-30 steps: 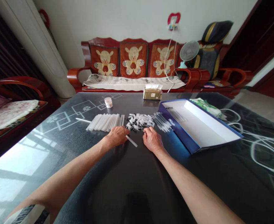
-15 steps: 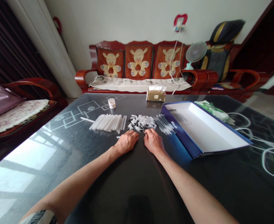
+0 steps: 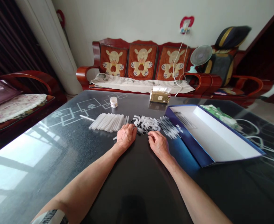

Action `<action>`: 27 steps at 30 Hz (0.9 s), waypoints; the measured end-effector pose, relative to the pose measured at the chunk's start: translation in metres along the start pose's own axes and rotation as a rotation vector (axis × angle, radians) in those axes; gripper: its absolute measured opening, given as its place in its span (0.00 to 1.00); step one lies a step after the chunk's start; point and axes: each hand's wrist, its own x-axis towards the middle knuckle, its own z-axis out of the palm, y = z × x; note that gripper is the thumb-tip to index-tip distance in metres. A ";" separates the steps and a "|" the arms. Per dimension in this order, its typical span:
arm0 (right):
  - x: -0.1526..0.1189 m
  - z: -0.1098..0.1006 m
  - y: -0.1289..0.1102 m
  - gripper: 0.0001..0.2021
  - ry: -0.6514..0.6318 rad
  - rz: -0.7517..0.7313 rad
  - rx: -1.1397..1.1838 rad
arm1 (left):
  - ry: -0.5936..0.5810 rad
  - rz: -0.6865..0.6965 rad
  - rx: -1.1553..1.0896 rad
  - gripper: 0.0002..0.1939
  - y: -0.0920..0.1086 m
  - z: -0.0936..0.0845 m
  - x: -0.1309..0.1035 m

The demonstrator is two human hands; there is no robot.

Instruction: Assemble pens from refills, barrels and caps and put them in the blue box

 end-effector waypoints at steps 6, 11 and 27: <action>0.015 0.008 -0.026 0.12 -0.175 -0.158 -0.154 | 0.014 0.005 -0.008 0.13 -0.002 0.004 0.002; 0.013 0.016 -0.031 0.09 -0.216 -0.161 -0.247 | 0.001 0.017 -0.028 0.13 -0.002 0.005 0.002; 0.037 -0.030 0.051 0.09 0.005 0.312 -0.544 | -0.012 0.084 -0.040 0.14 -0.004 0.008 0.001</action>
